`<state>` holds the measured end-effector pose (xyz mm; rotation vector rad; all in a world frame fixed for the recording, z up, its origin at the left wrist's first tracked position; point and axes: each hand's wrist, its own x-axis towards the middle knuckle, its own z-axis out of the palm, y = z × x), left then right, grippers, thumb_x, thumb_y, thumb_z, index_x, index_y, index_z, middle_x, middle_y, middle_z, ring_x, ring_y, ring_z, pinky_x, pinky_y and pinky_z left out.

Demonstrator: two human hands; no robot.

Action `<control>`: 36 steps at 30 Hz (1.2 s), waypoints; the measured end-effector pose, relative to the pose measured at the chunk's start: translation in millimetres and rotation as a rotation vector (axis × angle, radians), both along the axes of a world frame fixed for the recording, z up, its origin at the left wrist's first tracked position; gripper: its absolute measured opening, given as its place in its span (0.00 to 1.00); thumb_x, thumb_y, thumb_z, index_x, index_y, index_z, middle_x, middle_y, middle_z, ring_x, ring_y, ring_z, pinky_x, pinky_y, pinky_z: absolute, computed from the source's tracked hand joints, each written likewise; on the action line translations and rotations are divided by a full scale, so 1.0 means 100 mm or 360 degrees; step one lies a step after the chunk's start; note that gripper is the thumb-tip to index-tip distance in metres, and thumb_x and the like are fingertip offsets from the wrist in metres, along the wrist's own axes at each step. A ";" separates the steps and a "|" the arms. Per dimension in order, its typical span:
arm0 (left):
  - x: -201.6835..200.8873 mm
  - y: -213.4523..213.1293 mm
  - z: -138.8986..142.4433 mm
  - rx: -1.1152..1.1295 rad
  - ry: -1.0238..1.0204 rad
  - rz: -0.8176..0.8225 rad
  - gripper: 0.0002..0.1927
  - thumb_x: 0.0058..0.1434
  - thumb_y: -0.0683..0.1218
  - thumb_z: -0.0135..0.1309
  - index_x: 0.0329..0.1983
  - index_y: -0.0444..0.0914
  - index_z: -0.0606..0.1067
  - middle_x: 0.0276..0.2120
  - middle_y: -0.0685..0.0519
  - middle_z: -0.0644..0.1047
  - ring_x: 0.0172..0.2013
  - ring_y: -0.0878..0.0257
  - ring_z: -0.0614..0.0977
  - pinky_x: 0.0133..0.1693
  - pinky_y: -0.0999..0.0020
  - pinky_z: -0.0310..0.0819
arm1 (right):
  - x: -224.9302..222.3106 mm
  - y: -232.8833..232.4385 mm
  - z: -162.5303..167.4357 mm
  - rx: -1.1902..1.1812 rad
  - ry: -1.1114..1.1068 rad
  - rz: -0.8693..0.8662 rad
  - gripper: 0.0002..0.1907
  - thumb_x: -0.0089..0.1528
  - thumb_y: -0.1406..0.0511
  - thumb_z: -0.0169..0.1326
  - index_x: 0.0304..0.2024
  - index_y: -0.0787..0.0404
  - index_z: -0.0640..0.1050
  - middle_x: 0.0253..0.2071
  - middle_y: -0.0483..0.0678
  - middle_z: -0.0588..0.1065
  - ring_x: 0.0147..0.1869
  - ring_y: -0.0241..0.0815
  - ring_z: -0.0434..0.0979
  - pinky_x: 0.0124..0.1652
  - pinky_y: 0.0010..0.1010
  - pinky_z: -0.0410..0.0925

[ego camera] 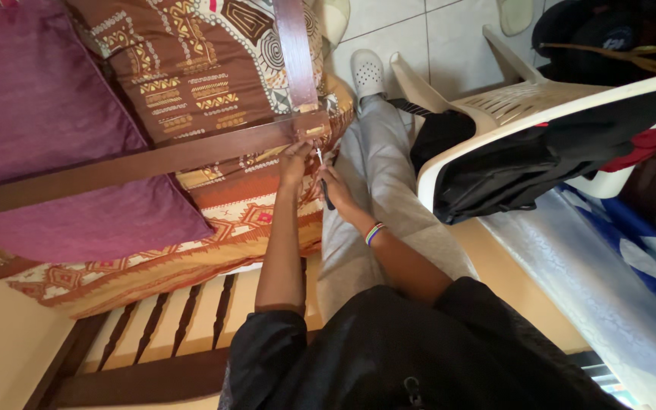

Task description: The person uses a screwdriver to unscrew a wooden side rail from a bed frame, working on the bolts at the rail ends while the rail rests on the bed. They then lift the rail, align it with the bed posts, and begin screwing it back into place.

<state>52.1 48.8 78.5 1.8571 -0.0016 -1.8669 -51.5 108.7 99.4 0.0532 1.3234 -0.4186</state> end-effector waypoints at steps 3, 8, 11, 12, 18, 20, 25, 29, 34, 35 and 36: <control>0.02 0.00 -0.02 0.0035 -0.0013 -0.0037 0.08 0.58 0.44 0.53 0.35 0.34 0.77 0.26 0.55 0.76 0.25 0.69 0.73 0.29 0.77 0.67 | -0.01 0.00 -0.01 0.0000 0.0069 0.0047 0.09 0.64 0.59 0.40 0.36 0.54 0.68 0.24 0.40 0.67 0.24 0.29 0.67 0.24 0.20 0.62; 0.03 -0.02 -0.01 0.0024 -0.0054 -0.0105 0.08 0.57 0.44 0.53 0.34 0.34 0.77 0.26 0.55 0.76 0.26 0.70 0.74 0.29 0.77 0.68 | 0.00 0.01 0.00 -0.0030 0.0080 0.0087 0.12 0.65 0.57 0.38 0.34 0.56 0.68 0.25 0.40 0.68 0.24 0.28 0.67 0.24 0.19 0.62; 0.02 -0.02 0.00 0.0028 -0.0025 -0.0078 0.09 0.58 0.44 0.53 0.33 0.32 0.76 0.26 0.55 0.76 0.24 0.69 0.73 0.29 0.77 0.67 | 0.01 0.03 0.00 -0.0098 0.0053 0.0033 0.14 0.66 0.56 0.38 0.32 0.58 0.66 0.23 0.41 0.66 0.23 0.29 0.65 0.23 0.20 0.62; 0.02 -0.01 -0.01 0.0034 -0.0017 -0.0078 0.09 0.58 0.45 0.53 0.33 0.33 0.76 0.25 0.55 0.76 0.24 0.69 0.72 0.29 0.77 0.67 | 0.02 0.03 -0.01 -0.0077 0.0067 0.0042 0.14 0.66 0.56 0.38 0.32 0.58 0.66 0.23 0.41 0.66 0.23 0.29 0.64 0.23 0.20 0.61; 0.03 0.01 -0.02 0.0023 -0.0036 -0.0129 0.09 0.59 0.45 0.53 0.34 0.34 0.76 0.24 0.56 0.74 0.25 0.70 0.72 0.28 0.78 0.66 | 0.04 0.02 0.00 -0.0088 0.0099 0.0038 0.15 0.66 0.56 0.39 0.31 0.58 0.67 0.22 0.41 0.65 0.23 0.29 0.63 0.22 0.20 0.60; 0.03 0.00 0.00 0.0003 -0.0004 -0.0078 0.08 0.59 0.45 0.53 0.35 0.34 0.76 0.25 0.55 0.74 0.25 0.69 0.72 0.28 0.77 0.66 | 0.05 0.01 0.02 -0.0042 0.0098 0.0021 0.15 0.66 0.56 0.39 0.31 0.58 0.67 0.21 0.42 0.65 0.22 0.30 0.63 0.22 0.20 0.60; 0.02 -0.03 0.08 0.0131 0.0086 -0.0006 0.10 0.59 0.45 0.49 0.39 0.35 0.76 0.27 0.53 0.75 0.24 0.68 0.73 0.26 0.73 0.71 | 0.11 0.00 0.01 -0.0141 0.0336 0.0085 0.06 0.61 0.63 0.46 0.33 0.57 0.66 0.21 0.44 0.67 0.22 0.32 0.67 0.21 0.22 0.62; 0.04 0.03 0.06 0.0103 0.0158 0.0031 0.11 0.60 0.44 0.44 0.41 0.35 0.73 0.29 0.52 0.76 0.25 0.66 0.76 0.29 0.73 0.74 | 0.16 0.02 0.01 -0.0277 0.0683 0.0164 0.11 0.54 0.69 0.53 0.35 0.59 0.64 0.24 0.44 0.70 0.24 0.34 0.70 0.21 0.26 0.65; 0.08 0.16 -0.01 -0.0088 0.0404 -0.0122 0.14 0.67 0.45 0.44 0.46 0.31 0.75 0.29 0.51 0.74 0.24 0.66 0.71 0.27 0.74 0.66 | 0.18 0.00 0.06 -0.0721 0.1058 0.0533 0.11 0.52 0.67 0.58 0.33 0.62 0.70 0.26 0.46 0.73 0.30 0.37 0.72 0.32 0.28 0.66; 0.08 0.18 -0.01 -0.0137 0.0515 -0.0121 0.15 0.70 0.46 0.44 0.47 0.30 0.75 0.29 0.50 0.73 0.24 0.65 0.70 0.27 0.74 0.66 | 0.19 -0.02 0.08 -0.0705 0.1079 0.0613 0.10 0.52 0.65 0.59 0.32 0.62 0.72 0.26 0.47 0.73 0.29 0.38 0.73 0.32 0.29 0.66; 0.08 0.20 -0.01 -0.0174 0.0504 -0.0131 0.15 0.68 0.45 0.43 0.48 0.30 0.74 0.34 0.50 0.75 0.29 0.65 0.72 0.31 0.74 0.67 | 0.20 -0.06 0.10 -0.0580 0.1083 0.0653 0.10 0.53 0.63 0.57 0.32 0.62 0.73 0.25 0.47 0.72 0.28 0.38 0.72 0.31 0.29 0.65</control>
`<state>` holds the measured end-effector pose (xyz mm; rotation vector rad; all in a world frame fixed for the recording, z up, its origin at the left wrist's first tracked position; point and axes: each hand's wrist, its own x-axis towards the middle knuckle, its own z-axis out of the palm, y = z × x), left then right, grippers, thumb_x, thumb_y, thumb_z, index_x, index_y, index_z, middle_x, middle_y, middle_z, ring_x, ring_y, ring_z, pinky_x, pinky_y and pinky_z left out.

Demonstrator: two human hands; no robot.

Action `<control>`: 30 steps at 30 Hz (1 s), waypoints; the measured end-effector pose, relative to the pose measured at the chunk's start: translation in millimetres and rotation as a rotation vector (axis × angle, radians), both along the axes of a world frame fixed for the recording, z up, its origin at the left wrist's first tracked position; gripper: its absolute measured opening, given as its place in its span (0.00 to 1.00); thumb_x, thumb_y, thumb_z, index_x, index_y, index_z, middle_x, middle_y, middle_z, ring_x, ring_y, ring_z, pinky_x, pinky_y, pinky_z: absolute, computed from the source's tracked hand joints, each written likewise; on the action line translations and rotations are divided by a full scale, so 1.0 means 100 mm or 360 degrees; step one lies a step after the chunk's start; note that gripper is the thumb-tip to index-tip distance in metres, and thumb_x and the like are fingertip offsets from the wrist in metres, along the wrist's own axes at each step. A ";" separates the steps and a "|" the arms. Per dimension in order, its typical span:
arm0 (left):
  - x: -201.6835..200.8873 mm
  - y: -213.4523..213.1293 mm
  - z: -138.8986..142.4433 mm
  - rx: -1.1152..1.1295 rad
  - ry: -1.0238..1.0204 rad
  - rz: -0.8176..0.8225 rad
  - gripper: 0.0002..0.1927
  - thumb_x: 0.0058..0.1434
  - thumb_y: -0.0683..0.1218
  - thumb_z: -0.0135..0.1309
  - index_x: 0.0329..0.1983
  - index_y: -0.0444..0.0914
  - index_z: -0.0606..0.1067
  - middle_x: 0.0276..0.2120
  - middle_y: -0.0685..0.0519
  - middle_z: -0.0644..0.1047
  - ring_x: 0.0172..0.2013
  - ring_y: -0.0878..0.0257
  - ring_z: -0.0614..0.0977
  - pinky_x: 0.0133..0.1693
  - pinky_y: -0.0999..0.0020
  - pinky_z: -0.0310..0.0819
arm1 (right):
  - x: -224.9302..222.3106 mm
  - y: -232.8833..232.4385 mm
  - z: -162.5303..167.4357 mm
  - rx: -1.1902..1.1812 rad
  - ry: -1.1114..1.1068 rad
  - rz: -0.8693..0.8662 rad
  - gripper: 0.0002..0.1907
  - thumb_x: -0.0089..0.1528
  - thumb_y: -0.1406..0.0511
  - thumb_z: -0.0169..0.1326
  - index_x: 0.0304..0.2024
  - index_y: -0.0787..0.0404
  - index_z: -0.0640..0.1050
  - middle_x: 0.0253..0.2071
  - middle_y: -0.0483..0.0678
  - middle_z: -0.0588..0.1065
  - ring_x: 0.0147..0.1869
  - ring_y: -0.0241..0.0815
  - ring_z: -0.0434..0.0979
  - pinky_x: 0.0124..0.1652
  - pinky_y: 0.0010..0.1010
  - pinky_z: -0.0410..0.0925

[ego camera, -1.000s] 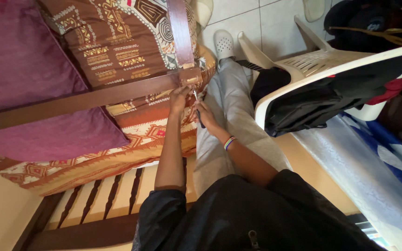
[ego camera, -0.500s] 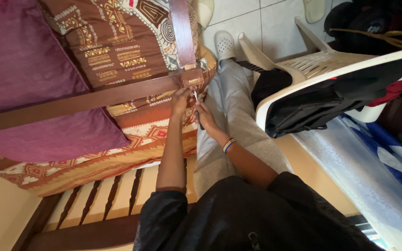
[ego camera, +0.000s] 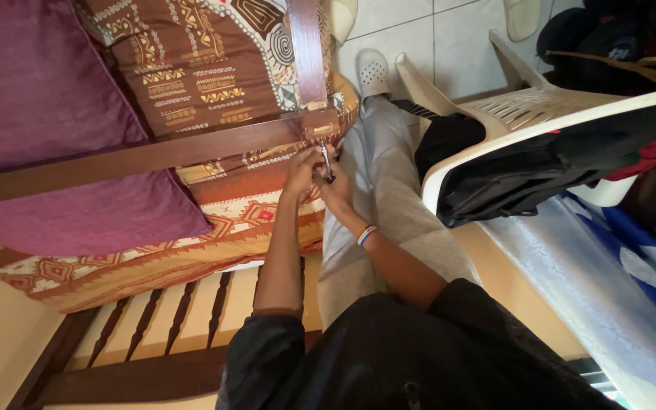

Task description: The person uses a screwdriver to unscrew a wooden side rail from a bed frame, working on the bolts at the rail ends while the rail rests on the bed. They then lift the rail, align it with the bed posts, and begin screwing it back into place.

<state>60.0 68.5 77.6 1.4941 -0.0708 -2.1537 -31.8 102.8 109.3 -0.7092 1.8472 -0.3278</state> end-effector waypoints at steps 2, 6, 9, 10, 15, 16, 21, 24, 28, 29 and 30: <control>-0.01 0.03 0.02 -0.0075 -0.0021 -0.0012 0.15 0.65 0.43 0.42 0.50 0.30 0.71 0.43 0.49 0.77 0.39 0.66 0.77 0.40 0.74 0.71 | 0.01 -0.08 0.01 0.0247 0.0058 -0.0019 0.10 0.55 0.60 0.55 0.31 0.61 0.75 0.22 0.48 0.72 0.26 0.38 0.71 0.30 0.30 0.64; -0.04 0.05 0.03 0.0016 -0.0022 0.0040 0.16 0.65 0.42 0.40 0.52 0.29 0.69 0.43 0.48 0.77 0.41 0.65 0.78 0.46 0.73 0.72 | 0.00 -0.21 -0.07 0.0337 0.0010 -0.0005 0.11 0.56 0.59 0.51 0.30 0.61 0.76 0.20 0.48 0.72 0.23 0.38 0.71 0.27 0.32 0.63; -0.05 0.06 0.01 -0.0122 -0.0124 -0.0022 0.15 0.66 0.40 0.41 0.52 0.28 0.70 0.42 0.47 0.78 0.38 0.64 0.78 0.44 0.72 0.71 | -0.02 -0.20 -0.17 0.0324 -0.0226 -0.0027 0.10 0.56 0.63 0.50 0.29 0.65 0.74 0.19 0.48 0.70 0.22 0.39 0.69 0.24 0.33 0.62; -0.06 0.06 0.01 -0.0192 -0.0149 -0.0036 0.15 0.66 0.39 0.41 0.52 0.28 0.70 0.42 0.47 0.78 0.39 0.65 0.78 0.44 0.74 0.72 | -0.03 -0.18 -0.19 0.0379 -0.0367 -0.0100 0.08 0.56 0.65 0.48 0.30 0.65 0.73 0.19 0.47 0.69 0.21 0.39 0.69 0.22 0.32 0.62; -0.05 0.09 0.04 -0.0069 -0.0457 -0.0126 0.15 0.63 0.39 0.42 0.52 0.32 0.70 0.37 0.49 0.79 0.18 0.71 0.68 0.17 0.77 0.62 | -0.04 -0.12 -0.23 0.0524 -0.1132 -0.0620 0.04 0.60 0.69 0.42 0.35 0.62 0.69 0.19 0.44 0.65 0.19 0.36 0.64 0.19 0.28 0.61; -0.04 0.09 0.06 -0.0054 -0.0458 -0.0130 0.15 0.63 0.39 0.42 0.52 0.32 0.71 0.37 0.50 0.79 0.15 0.71 0.66 0.15 0.78 0.58 | -0.04 -0.08 -0.23 0.0491 -0.1155 -0.0633 0.05 0.61 0.68 0.42 0.37 0.61 0.70 0.21 0.43 0.67 0.21 0.34 0.66 0.21 0.27 0.62; -0.08 0.10 0.05 0.0043 -0.0451 -0.0038 0.14 0.63 0.40 0.42 0.51 0.33 0.70 0.35 0.51 0.79 0.11 0.72 0.63 0.11 0.77 0.54 | -0.06 0.19 -0.03 0.0264 -0.1045 -0.0525 0.11 0.66 0.60 0.44 0.43 0.60 0.71 0.28 0.41 0.70 0.28 0.31 0.69 0.29 0.23 0.65; -0.12 0.15 0.01 -0.0080 -0.0428 0.0036 0.14 0.66 0.39 0.44 0.53 0.31 0.71 0.37 0.48 0.79 0.20 0.73 0.70 0.20 0.78 0.62 | -0.05 0.37 0.11 0.0538 -0.0968 -0.0803 0.15 0.65 0.54 0.41 0.39 0.59 0.69 0.23 0.40 0.67 0.23 0.30 0.66 0.24 0.23 0.64; -0.12 0.16 0.01 -0.0066 -0.0517 -0.0085 0.14 0.64 0.40 0.42 0.52 0.32 0.70 0.36 0.49 0.79 0.20 0.71 0.70 0.21 0.77 0.62 | 0.01 0.35 0.08 0.0215 -0.0791 -0.0623 0.18 0.66 0.53 0.41 0.40 0.60 0.72 0.24 0.40 0.65 0.25 0.28 0.62 0.25 0.21 0.60; -0.11 0.16 0.02 0.0025 -0.0556 -0.0152 0.14 0.63 0.41 0.42 0.51 0.33 0.70 0.34 0.51 0.79 0.15 0.70 0.65 0.16 0.75 0.57 | 0.02 0.30 0.05 0.0073 -0.0731 -0.0485 0.18 0.67 0.54 0.41 0.40 0.61 0.72 0.26 0.39 0.66 0.27 0.27 0.62 0.27 0.20 0.60; -0.10 0.15 0.02 -0.0045 -0.0566 -0.0169 0.15 0.63 0.40 0.42 0.51 0.32 0.70 0.35 0.50 0.79 0.18 0.71 0.67 0.19 0.76 0.60 | 0.04 0.25 0.01 0.0046 -0.0694 -0.0537 0.18 0.67 0.54 0.41 0.41 0.61 0.73 0.27 0.39 0.66 0.29 0.26 0.63 0.28 0.19 0.60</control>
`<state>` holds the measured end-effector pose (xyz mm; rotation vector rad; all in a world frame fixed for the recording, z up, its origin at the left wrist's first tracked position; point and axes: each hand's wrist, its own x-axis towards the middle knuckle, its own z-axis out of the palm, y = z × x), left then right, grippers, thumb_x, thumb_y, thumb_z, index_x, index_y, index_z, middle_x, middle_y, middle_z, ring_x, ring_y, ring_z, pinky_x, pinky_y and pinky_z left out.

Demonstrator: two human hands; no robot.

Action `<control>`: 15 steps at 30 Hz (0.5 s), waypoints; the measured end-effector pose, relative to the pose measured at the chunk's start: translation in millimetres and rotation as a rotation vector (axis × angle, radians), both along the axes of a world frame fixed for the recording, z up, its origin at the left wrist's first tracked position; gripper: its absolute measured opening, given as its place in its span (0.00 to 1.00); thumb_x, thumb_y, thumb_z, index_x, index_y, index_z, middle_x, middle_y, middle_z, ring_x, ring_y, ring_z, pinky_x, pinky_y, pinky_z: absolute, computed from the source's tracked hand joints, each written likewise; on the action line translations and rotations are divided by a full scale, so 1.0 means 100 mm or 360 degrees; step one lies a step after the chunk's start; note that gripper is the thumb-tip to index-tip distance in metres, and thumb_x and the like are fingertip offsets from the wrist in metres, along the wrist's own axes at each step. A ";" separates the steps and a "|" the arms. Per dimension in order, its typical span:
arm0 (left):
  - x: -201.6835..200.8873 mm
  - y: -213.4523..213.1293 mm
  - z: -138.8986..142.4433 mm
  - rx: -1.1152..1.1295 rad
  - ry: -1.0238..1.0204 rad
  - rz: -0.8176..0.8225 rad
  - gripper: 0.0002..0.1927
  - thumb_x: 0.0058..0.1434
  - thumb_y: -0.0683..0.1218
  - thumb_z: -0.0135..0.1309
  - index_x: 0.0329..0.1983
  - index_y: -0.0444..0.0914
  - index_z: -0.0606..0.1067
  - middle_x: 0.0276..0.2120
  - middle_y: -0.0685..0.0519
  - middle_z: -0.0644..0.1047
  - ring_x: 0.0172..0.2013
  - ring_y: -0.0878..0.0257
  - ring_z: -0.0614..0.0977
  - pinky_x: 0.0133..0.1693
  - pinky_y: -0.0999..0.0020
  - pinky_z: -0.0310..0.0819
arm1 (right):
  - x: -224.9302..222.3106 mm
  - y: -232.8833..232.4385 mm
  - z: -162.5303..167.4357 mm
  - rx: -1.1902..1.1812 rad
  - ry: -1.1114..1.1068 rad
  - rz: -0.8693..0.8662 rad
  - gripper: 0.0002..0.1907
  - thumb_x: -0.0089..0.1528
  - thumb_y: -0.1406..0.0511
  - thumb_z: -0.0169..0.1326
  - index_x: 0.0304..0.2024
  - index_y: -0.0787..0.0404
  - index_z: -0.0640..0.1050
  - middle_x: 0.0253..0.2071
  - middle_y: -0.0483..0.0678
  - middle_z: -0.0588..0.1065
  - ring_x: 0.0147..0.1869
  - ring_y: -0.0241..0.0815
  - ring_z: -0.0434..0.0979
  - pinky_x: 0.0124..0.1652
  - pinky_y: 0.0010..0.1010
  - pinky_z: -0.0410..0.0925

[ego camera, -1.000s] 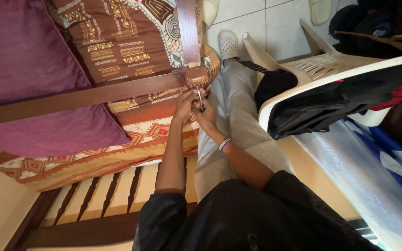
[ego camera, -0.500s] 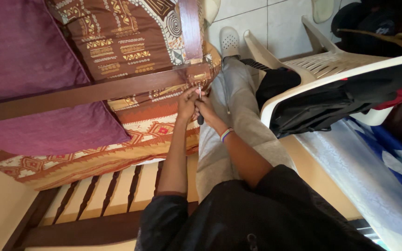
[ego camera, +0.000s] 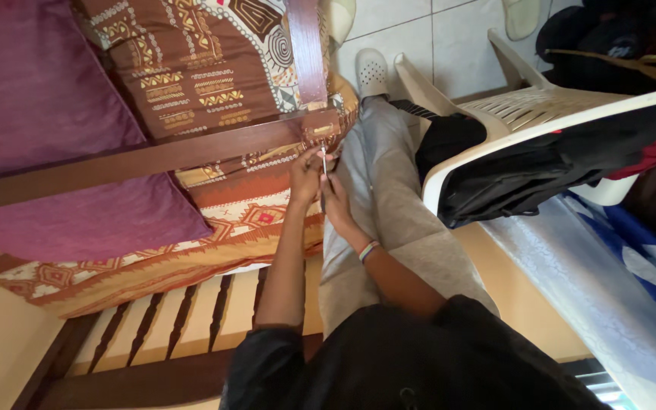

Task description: The person uses a screwdriver to unscrew a wooden side rail from a bed frame, working on the bolts at the rail ends while the rail rests on the bed. They then lift the rail, align it with the bed posts, and begin screwing it back into place.

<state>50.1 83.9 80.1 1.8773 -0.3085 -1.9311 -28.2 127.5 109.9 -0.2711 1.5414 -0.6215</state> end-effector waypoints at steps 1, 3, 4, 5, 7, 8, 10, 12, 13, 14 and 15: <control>0.01 -0.01 0.01 -0.0068 -0.0007 -0.0028 0.15 0.63 0.40 0.43 0.52 0.32 0.70 0.36 0.50 0.79 0.20 0.72 0.69 0.22 0.77 0.63 | 0.01 -0.07 -0.04 -0.0011 0.0039 -0.0054 0.18 0.68 0.54 0.40 0.43 0.61 0.73 0.29 0.38 0.67 0.30 0.25 0.63 0.30 0.18 0.61; 0.04 -0.03 0.03 -0.0156 0.0005 -0.0097 0.15 0.64 0.40 0.43 0.52 0.31 0.71 0.34 0.49 0.77 0.23 0.72 0.71 0.25 0.77 0.66 | 0.02 -0.19 -0.11 0.0070 0.0055 -0.0156 0.18 0.67 0.55 0.39 0.45 0.59 0.73 0.27 0.37 0.66 0.29 0.25 0.63 0.28 0.18 0.60; 0.05 -0.04 0.03 -0.0172 0.0025 -0.0141 0.14 0.66 0.40 0.43 0.52 0.30 0.71 0.33 0.48 0.76 0.23 0.71 0.71 0.24 0.77 0.66 | 0.02 -0.26 -0.11 0.0166 0.0033 -0.0205 0.17 0.66 0.55 0.39 0.46 0.58 0.73 0.25 0.37 0.66 0.26 0.26 0.61 0.25 0.19 0.59; 0.06 -0.05 0.03 -0.0193 0.0047 -0.0190 0.14 0.67 0.40 0.43 0.52 0.30 0.71 0.31 0.47 0.74 0.23 0.71 0.70 0.24 0.76 0.65 | 0.02 -0.31 -0.12 0.0257 0.0010 -0.0260 0.17 0.64 0.55 0.39 0.46 0.56 0.73 0.22 0.38 0.65 0.23 0.27 0.60 0.22 0.19 0.57; 0.07 -0.08 0.01 -0.0066 0.0024 -0.0205 0.14 0.63 0.40 0.44 0.51 0.31 0.71 0.31 0.49 0.76 0.22 0.71 0.71 0.22 0.76 0.65 | 0.01 -0.35 -0.14 0.0204 -0.0038 -0.0241 0.16 0.67 0.56 0.41 0.46 0.59 0.74 0.24 0.39 0.64 0.25 0.27 0.60 0.23 0.19 0.57; 0.08 -0.08 0.00 0.0005 0.0015 -0.0208 0.14 0.62 0.39 0.44 0.50 0.31 0.70 0.32 0.49 0.76 0.21 0.71 0.71 0.21 0.76 0.65 | 0.00 -0.35 -0.13 0.0184 -0.0060 -0.0228 0.16 0.68 0.56 0.43 0.45 0.60 0.74 0.25 0.39 0.64 0.25 0.27 0.60 0.24 0.20 0.57; 0.08 -0.12 -0.02 -0.0212 -0.0030 -0.0155 0.13 0.61 0.38 0.47 0.48 0.29 0.73 0.33 0.50 0.79 0.27 0.71 0.75 0.27 0.77 0.69 | -0.03 -0.33 -0.11 0.0304 -0.0236 -0.0308 0.13 0.63 0.56 0.43 0.45 0.53 0.72 0.24 0.38 0.66 0.21 0.29 0.63 0.22 0.20 0.59; 0.06 -0.13 -0.03 -0.0204 -0.0033 -0.0070 0.12 0.60 0.38 0.49 0.46 0.29 0.74 0.33 0.50 0.79 0.27 0.71 0.76 0.27 0.77 0.69 | -0.07 -0.25 -0.08 0.0276 -0.0315 -0.0290 0.11 0.62 0.57 0.44 0.43 0.52 0.71 0.24 0.38 0.67 0.21 0.30 0.66 0.22 0.21 0.61; 0.05 -0.13 -0.03 -0.0087 -0.0019 -0.0016 0.12 0.60 0.39 0.49 0.46 0.30 0.74 0.31 0.51 0.79 0.24 0.70 0.74 0.24 0.77 0.67 | -0.09 -0.20 -0.07 0.0189 -0.0309 -0.0234 0.11 0.63 0.57 0.45 0.41 0.56 0.71 0.24 0.39 0.67 0.23 0.29 0.67 0.24 0.21 0.63; 0.04 -0.13 -0.03 0.0027 -0.0006 0.0038 0.11 0.60 0.40 0.49 0.45 0.30 0.74 0.30 0.51 0.78 0.22 0.70 0.73 0.21 0.77 0.64 | -0.11 -0.14 -0.06 0.0100 -0.0304 -0.0177 0.11 0.65 0.58 0.47 0.38 0.60 0.71 0.25 0.39 0.67 0.25 0.29 0.68 0.26 0.22 0.64; 0.03 -0.12 -0.03 0.0089 -0.0012 0.0058 0.11 0.60 0.40 0.49 0.45 0.30 0.74 0.29 0.51 0.78 0.20 0.69 0.71 0.19 0.76 0.62 | -0.11 -0.08 -0.05 0.0095 -0.0182 -0.0079 0.12 0.64 0.58 0.47 0.39 0.60 0.71 0.25 0.40 0.68 0.25 0.28 0.68 0.26 0.21 0.63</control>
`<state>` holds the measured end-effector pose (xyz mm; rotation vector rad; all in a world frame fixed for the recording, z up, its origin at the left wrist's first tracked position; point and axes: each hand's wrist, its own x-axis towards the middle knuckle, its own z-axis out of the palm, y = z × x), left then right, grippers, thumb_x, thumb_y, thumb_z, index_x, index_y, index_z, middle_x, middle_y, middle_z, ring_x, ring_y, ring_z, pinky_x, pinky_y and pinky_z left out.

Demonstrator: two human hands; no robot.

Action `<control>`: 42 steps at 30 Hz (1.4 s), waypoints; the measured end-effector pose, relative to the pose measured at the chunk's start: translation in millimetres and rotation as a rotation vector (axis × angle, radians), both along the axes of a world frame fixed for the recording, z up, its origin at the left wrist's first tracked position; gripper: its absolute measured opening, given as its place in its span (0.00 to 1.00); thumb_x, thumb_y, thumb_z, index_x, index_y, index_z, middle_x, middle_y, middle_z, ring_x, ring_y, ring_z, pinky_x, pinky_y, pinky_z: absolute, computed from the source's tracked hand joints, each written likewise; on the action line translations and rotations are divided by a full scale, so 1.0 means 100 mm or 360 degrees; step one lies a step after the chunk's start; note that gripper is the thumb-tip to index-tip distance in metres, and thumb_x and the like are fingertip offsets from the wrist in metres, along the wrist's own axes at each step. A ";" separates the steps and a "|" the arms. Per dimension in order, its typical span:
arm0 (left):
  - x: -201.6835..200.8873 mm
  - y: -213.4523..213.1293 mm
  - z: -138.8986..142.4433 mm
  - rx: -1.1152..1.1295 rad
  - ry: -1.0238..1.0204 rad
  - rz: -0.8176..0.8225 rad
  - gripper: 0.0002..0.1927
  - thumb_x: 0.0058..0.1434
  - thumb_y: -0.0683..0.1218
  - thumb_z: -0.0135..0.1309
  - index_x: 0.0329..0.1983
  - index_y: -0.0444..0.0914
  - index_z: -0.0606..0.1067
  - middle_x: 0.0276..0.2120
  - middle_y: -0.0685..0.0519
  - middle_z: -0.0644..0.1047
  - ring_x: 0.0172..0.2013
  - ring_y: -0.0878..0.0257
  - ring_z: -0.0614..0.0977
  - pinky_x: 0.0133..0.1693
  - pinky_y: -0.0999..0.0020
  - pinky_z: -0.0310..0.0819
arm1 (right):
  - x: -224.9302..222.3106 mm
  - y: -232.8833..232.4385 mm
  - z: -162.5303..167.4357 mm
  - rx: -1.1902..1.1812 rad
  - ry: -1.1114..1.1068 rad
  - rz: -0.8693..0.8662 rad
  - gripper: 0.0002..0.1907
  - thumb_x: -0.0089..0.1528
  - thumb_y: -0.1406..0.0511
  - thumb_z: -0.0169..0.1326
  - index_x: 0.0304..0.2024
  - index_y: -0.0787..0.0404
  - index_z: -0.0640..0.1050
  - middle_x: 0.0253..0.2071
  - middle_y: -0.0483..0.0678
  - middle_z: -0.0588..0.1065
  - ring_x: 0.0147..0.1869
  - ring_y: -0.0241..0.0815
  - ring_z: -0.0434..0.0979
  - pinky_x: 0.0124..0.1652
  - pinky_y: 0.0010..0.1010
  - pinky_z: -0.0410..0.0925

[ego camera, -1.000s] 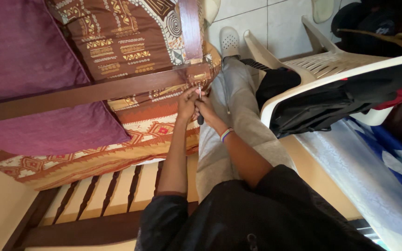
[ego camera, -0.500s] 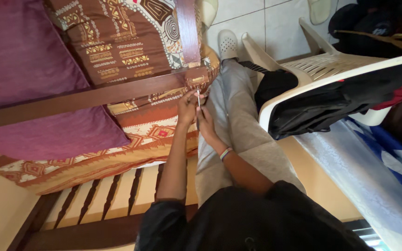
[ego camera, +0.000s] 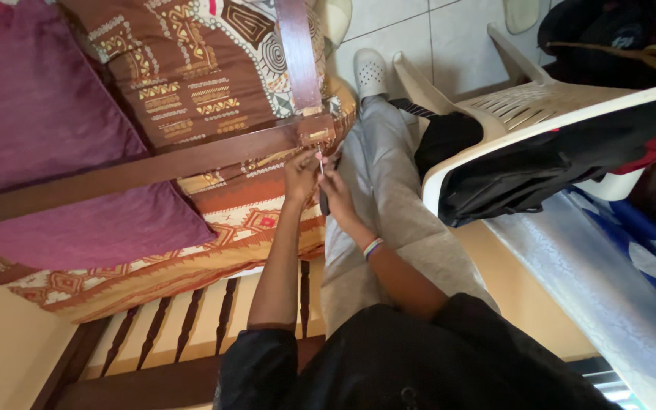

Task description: The person uses a screwdriver to unscrew a wooden side rail from a bed frame, working on the bolts at the rail ends while the rail rests on the bed. They then lift the rail, align it with the bed posts, and begin screwing it back into place.

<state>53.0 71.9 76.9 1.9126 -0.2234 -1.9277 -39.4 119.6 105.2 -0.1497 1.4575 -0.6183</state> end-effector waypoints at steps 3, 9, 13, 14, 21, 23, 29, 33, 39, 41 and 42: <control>-0.04 0.03 -0.01 0.0076 0.0006 0.0079 0.11 0.60 0.41 0.49 0.44 0.31 0.74 0.28 0.50 0.77 0.19 0.68 0.71 0.18 0.75 0.61 | 0.00 0.17 0.02 0.0024 0.0241 0.0150 0.13 0.64 0.57 0.46 0.39 0.61 0.72 0.24 0.41 0.68 0.24 0.29 0.65 0.25 0.22 0.61; -0.14 -0.02 0.13 -0.0182 -0.0404 -0.0164 0.11 0.59 0.42 0.53 0.43 0.33 0.77 0.32 0.48 0.79 0.28 0.64 0.78 0.31 0.71 0.71 | 0.03 0.21 -0.02 -0.0122 0.0597 0.0291 0.18 0.67 0.56 0.41 0.40 0.63 0.73 0.26 0.44 0.69 0.29 0.33 0.66 0.30 0.26 0.63; -0.23 -0.26 0.67 -0.0443 -0.1132 -0.0443 0.10 0.58 0.47 0.53 0.39 0.37 0.78 0.30 0.48 0.78 0.29 0.56 0.79 0.35 0.64 0.72 | 0.06 0.17 0.00 0.0017 0.0585 0.0308 0.20 0.63 0.53 0.43 0.41 0.63 0.73 0.25 0.45 0.69 0.29 0.35 0.66 0.30 0.28 0.63; -0.23 -0.37 0.80 -0.0664 -0.1201 -0.0340 0.11 0.59 0.48 0.52 0.39 0.36 0.77 0.31 0.49 0.78 0.31 0.55 0.79 0.37 0.62 0.73 | 0.08 0.16 0.01 0.0012 0.0559 0.0275 0.21 0.63 0.52 0.43 0.41 0.63 0.74 0.25 0.46 0.69 0.29 0.35 0.66 0.31 0.29 0.63; -0.07 -1.42 0.72 -0.0956 -0.1392 -0.1135 0.33 0.58 0.61 0.51 0.58 0.35 0.62 0.38 0.39 0.75 0.40 0.46 0.76 0.42 0.54 0.68 | 0.18 0.10 0.04 -0.0019 0.0935 0.0375 0.24 0.63 0.48 0.42 0.35 0.61 0.75 0.24 0.50 0.71 0.29 0.42 0.70 0.34 0.35 0.64; -0.09 -1.53 0.57 -0.0271 -0.1125 -0.1683 0.40 0.53 0.68 0.46 0.59 0.37 0.61 0.31 0.41 0.76 0.34 0.44 0.78 0.36 0.49 0.70 | 0.17 0.10 0.07 0.0037 0.0999 0.0404 0.24 0.63 0.48 0.42 0.33 0.61 0.74 0.24 0.51 0.71 0.29 0.46 0.71 0.33 0.37 0.64; -0.22 -1.57 0.36 -0.0152 -0.1266 -0.1856 0.40 0.54 0.74 0.35 0.44 0.35 0.72 0.31 0.39 0.77 0.35 0.43 0.79 0.38 0.51 0.72 | 0.06 0.07 0.15 0.0043 0.1233 0.0565 0.24 0.63 0.49 0.37 0.34 0.60 0.75 0.26 0.57 0.72 0.31 0.57 0.72 0.34 0.43 0.63; -0.30 -1.69 0.35 -0.0072 -0.1251 -0.1816 0.41 0.55 0.74 0.30 0.34 0.36 0.77 0.30 0.38 0.77 0.36 0.44 0.79 0.39 0.52 0.72 | -0.06 0.02 0.11 0.0017 0.1477 0.0716 0.25 0.64 0.48 0.39 0.33 0.62 0.75 0.24 0.60 0.71 0.29 0.61 0.71 0.31 0.47 0.63; -0.55 -1.85 0.38 -0.0120 -0.1283 -0.1771 0.40 0.56 0.72 0.27 0.31 0.38 0.79 0.29 0.39 0.77 0.35 0.44 0.79 0.40 0.51 0.70 | -0.38 -0.17 0.13 -0.0255 0.1701 0.0777 0.24 0.64 0.50 0.42 0.31 0.63 0.76 0.23 0.61 0.72 0.27 0.63 0.72 0.28 0.49 0.64; -0.61 -1.90 0.40 -0.0117 -0.1295 -0.1831 0.40 0.58 0.72 0.26 0.31 0.37 0.78 0.29 0.38 0.77 0.36 0.44 0.79 0.41 0.52 0.71 | -0.48 -0.26 0.18 -0.0196 0.1699 0.0865 0.23 0.64 0.51 0.43 0.31 0.63 0.76 0.24 0.62 0.72 0.27 0.63 0.72 0.29 0.48 0.65; -0.63 -1.93 0.41 -0.0135 -0.1300 -0.1805 0.40 0.57 0.72 0.26 0.31 0.38 0.78 0.28 0.38 0.77 0.35 0.44 0.79 0.40 0.52 0.70 | -0.51 -0.32 0.21 -0.0319 0.1751 0.0860 0.23 0.65 0.51 0.43 0.32 0.63 0.76 0.26 0.62 0.72 0.28 0.63 0.72 0.30 0.48 0.65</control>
